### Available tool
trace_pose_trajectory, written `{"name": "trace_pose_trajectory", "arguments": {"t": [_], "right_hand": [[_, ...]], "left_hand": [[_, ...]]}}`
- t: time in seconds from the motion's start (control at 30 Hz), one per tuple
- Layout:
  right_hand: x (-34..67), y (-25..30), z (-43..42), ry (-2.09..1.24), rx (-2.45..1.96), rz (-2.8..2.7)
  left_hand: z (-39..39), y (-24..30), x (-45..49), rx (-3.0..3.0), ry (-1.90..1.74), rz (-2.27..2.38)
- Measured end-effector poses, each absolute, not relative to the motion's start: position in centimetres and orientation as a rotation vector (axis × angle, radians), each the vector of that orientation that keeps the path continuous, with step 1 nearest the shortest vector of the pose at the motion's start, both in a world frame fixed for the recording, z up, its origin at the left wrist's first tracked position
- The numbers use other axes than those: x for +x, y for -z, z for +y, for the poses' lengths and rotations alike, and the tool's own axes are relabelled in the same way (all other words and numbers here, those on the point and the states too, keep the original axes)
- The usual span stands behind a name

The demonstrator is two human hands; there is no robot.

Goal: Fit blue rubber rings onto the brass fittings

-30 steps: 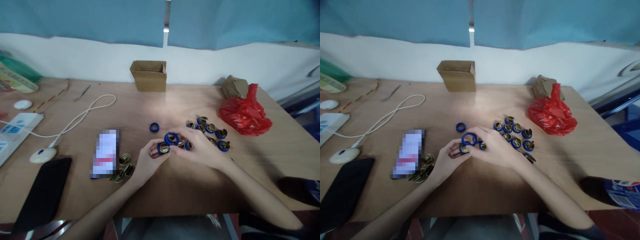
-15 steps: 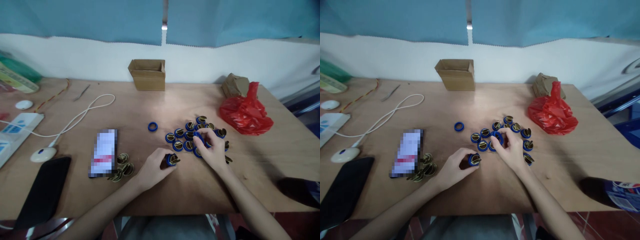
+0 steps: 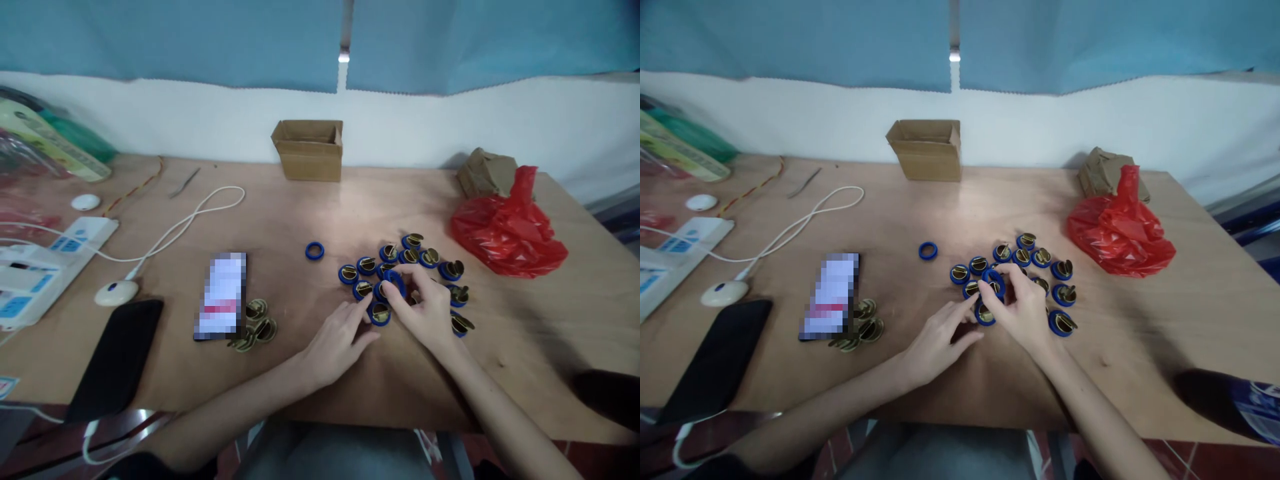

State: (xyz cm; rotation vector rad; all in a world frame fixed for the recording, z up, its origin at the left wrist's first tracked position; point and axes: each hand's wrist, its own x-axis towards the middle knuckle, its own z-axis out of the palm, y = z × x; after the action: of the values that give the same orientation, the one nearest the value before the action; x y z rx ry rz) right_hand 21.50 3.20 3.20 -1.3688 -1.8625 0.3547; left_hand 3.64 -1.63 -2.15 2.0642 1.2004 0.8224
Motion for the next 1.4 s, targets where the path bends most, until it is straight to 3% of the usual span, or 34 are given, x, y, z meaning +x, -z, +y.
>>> {"name": "trace_pose_trajectory", "arguments": {"t": [0.2,0.33,0.67,0.83,1.0,1.23,1.4], "right_hand": [[21.5,-3.2,2.8,-0.324,-1.328,-1.898],[21.4,-3.1,3.1,-0.354,-1.332,-1.897],[20.7,-3.0,3.0,-0.451,-1.305,-1.941],[20.3,-2.8,2.5,-0.468,-1.277,-1.992],[20.2,-2.5,1.6,-0.422,-1.157,-2.021],[19.5,-2.3,1.0,-0.454,-0.828,-2.165],[19.2,-2.1,1.0,-0.442,-0.886,-2.168]], "left_hand": [[-4.9,-0.7,-1.6,2.327,-0.922,1.643],[-8.0,-1.3,-7.0,2.343,-0.747,2.1],[-8.3,0.3,-7.9,2.375,-0.399,2.397],[-8.6,0.0,-6.2,2.579,-0.655,2.025],[-6.0,-0.5,-3.6,2.261,-1.204,1.691],[-0.7,-0.9,-1.0,1.589,-1.12,1.207],[0.0,0.1,0.1,1.17,-1.113,0.999]]}}
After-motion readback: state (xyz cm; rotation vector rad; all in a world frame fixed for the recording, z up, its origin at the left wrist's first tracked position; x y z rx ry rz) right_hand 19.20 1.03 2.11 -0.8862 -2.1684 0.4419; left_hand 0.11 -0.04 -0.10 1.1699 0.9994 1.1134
